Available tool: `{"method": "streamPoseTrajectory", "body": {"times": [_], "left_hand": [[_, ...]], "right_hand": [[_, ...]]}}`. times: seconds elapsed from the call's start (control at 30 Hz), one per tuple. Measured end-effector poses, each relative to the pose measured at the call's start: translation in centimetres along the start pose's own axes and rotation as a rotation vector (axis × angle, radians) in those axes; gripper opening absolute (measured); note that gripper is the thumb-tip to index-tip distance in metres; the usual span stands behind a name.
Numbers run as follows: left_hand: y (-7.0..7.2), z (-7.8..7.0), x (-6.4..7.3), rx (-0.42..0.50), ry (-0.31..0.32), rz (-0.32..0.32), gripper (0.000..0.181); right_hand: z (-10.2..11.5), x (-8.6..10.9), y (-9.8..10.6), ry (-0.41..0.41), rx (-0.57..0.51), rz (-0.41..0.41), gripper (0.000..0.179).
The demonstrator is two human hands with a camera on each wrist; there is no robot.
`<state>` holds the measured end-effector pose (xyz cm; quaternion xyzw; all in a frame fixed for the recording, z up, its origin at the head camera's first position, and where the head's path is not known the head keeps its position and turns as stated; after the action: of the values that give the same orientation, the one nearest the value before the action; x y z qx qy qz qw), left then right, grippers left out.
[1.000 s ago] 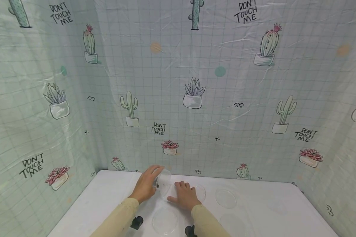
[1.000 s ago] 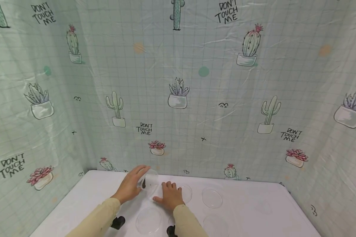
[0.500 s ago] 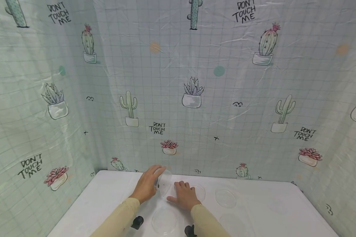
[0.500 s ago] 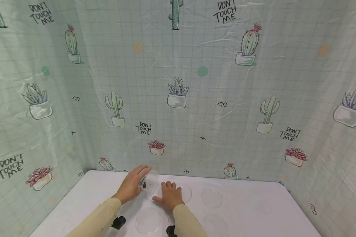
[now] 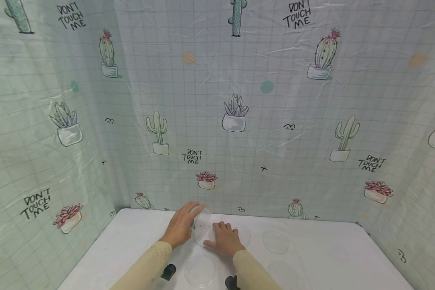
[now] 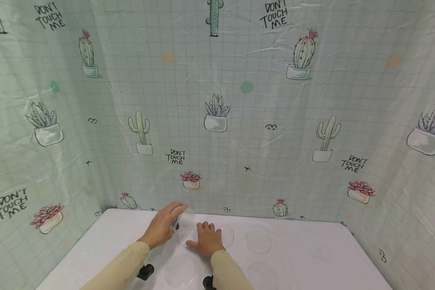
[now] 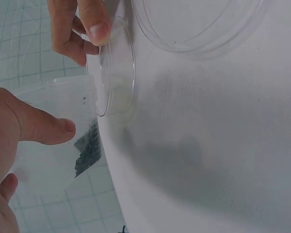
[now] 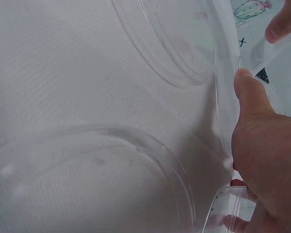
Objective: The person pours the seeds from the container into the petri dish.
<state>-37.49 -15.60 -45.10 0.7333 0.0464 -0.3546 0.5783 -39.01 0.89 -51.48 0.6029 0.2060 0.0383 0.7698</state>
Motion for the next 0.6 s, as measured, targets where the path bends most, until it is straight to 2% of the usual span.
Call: {"method": "streamPoseTrajectory", "body": {"times": [0.3,0.6], "left_hand": [[-0.12,-0.22,-0.11,-0.006,-0.014,-0.002,0.089],[-0.13,-0.33,-0.28,-0.014,-0.043,-0.007,0.092]], "right_hand": [[-0.14,-0.16,-0.38,-0.005,-0.006,-0.004,0.075],[0.18,0.06,0.53,-0.010,-0.019,0.010,0.075]]}}
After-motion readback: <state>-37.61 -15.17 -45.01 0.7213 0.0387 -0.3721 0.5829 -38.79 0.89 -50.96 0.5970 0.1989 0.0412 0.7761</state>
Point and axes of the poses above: each hand's wrist, its own x-axis away from the middle knuckle, its own y-axis out of the back of the hand, z = x × y, the point moved 3 cm from there along -x, towards the middle knuckle, and after that the axes turned 5 degrees about -z, right-handed, at the moved point
